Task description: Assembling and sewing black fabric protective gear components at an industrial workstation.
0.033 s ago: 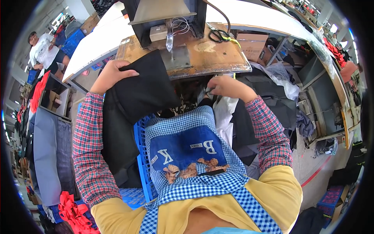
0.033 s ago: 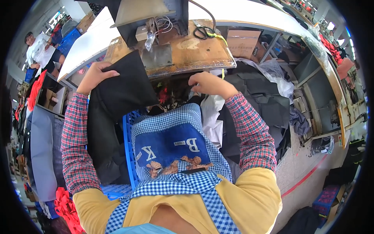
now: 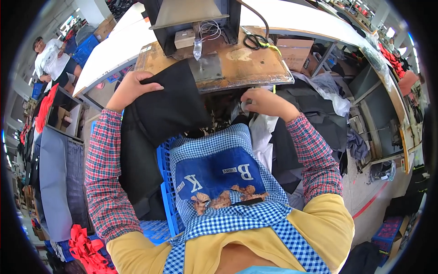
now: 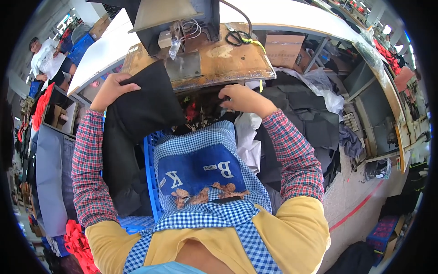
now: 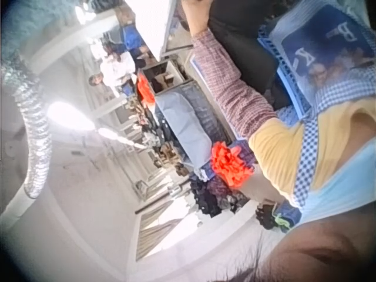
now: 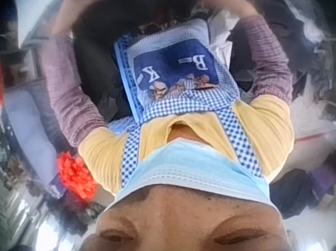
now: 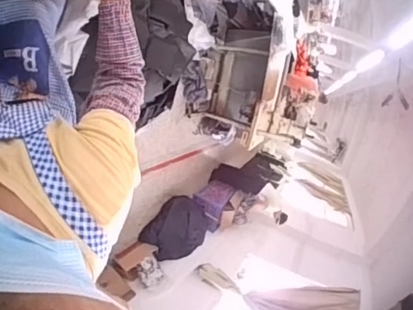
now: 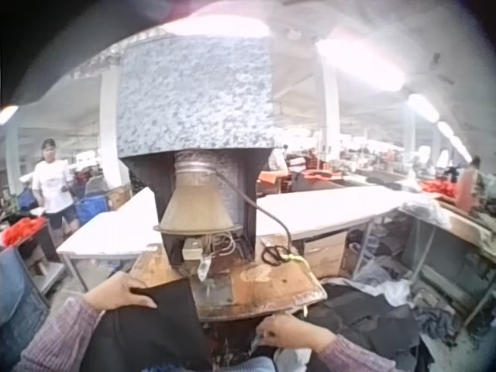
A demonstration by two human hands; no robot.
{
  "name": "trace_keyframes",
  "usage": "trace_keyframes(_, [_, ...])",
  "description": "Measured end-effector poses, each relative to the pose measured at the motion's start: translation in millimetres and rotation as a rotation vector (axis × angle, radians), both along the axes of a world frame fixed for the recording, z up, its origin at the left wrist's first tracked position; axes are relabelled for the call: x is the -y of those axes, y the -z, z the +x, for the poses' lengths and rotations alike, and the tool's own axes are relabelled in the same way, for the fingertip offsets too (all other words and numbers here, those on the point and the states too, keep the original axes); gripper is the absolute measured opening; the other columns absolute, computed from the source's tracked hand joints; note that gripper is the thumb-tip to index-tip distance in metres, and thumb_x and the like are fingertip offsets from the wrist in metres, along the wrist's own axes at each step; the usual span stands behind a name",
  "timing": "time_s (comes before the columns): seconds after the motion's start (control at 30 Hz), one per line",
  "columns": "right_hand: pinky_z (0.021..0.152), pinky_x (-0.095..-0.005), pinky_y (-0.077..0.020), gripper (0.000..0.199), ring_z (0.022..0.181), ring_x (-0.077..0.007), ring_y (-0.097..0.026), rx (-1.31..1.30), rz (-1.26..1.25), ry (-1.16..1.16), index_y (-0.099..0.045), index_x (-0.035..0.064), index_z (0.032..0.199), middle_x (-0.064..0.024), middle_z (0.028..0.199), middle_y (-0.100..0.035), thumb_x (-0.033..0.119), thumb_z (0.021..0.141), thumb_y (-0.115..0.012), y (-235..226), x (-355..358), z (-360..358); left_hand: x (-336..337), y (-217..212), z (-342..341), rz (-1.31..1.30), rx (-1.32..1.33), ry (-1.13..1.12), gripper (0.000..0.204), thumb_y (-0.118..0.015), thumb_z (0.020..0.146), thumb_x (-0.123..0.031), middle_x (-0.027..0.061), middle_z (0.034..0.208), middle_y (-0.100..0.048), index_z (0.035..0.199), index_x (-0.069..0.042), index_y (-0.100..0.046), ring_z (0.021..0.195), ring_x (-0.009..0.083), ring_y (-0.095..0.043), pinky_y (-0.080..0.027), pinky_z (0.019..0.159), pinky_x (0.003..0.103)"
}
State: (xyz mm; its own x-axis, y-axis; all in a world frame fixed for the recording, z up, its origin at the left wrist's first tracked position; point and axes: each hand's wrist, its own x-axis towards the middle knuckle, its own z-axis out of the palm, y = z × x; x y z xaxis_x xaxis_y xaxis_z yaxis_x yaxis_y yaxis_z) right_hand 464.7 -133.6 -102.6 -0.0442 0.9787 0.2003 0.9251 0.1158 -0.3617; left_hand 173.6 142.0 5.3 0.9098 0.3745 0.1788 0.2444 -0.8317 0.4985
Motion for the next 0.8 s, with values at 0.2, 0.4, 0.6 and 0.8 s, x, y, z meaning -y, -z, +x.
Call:
trace_keyframes(0.2, [0.077, -0.0324, -0.0517, 0.038, 0.088, -0.0169, -0.063, -0.919, -0.114, 0.049, -0.063, -0.0005, 0.111, -0.01, 0.1, -0.067, 0.035, 0.096, -0.06, -15, -33, -60, 22, 0, 4, 0.014, -0.062, -0.005, 0.032, -0.078, 0.082, -0.026, 0.0095, 0.076, -0.067, 0.09, 0.004, -0.07, 0.071, 0.0152, -0.064, -0.05, 0.07, 0.029])
trace_keyframes(0.4, [0.084, -0.0286, -0.0519, 0.038, 0.096, -0.012, -0.061, -1.321, 0.115, -0.078, -0.055, -0.0026, 0.124, -0.0056, 0.112, -0.065, 0.023, 0.096, -0.061, -10, -89, -112, 9, 1, 7, 0.009, -0.083, -0.041, 0.034, -0.073, 0.086, -0.03, 0.0097, 0.074, -0.066, 0.089, 0.004, -0.069, 0.067, 0.0161, -0.063, -0.049, 0.066, 0.03])
trace_keyframes(0.6, [0.078, -0.0376, -0.0512, 0.031, 0.089, -0.0326, -0.066, -0.925, 0.411, 0.052, -0.061, -0.0026, 0.109, -0.0211, 0.096, -0.067, 0.019, 0.087, -0.066, 19, -118, -106, -14, 9, 23, 0.068, -0.128, -0.057, 0.038, -0.065, 0.093, -0.033, 0.0116, 0.07, -0.065, 0.087, 0.004, -0.068, 0.063, 0.0181, -0.062, -0.048, 0.064, 0.031])
trace_keyframes(0.8, [0.071, -0.0458, -0.0505, 0.028, 0.083, -0.0441, -0.063, -0.707, 0.441, 0.194, -0.062, -0.0026, 0.103, -0.026, 0.086, -0.065, 0.02, 0.087, -0.065, 13, -116, -98, -22, 16, 40, 0.087, -0.12, -0.084, 0.039, -0.065, 0.093, -0.035, 0.012, 0.07, -0.066, 0.088, 0.003, -0.069, 0.063, 0.0191, -0.062, -0.049, 0.065, 0.032])
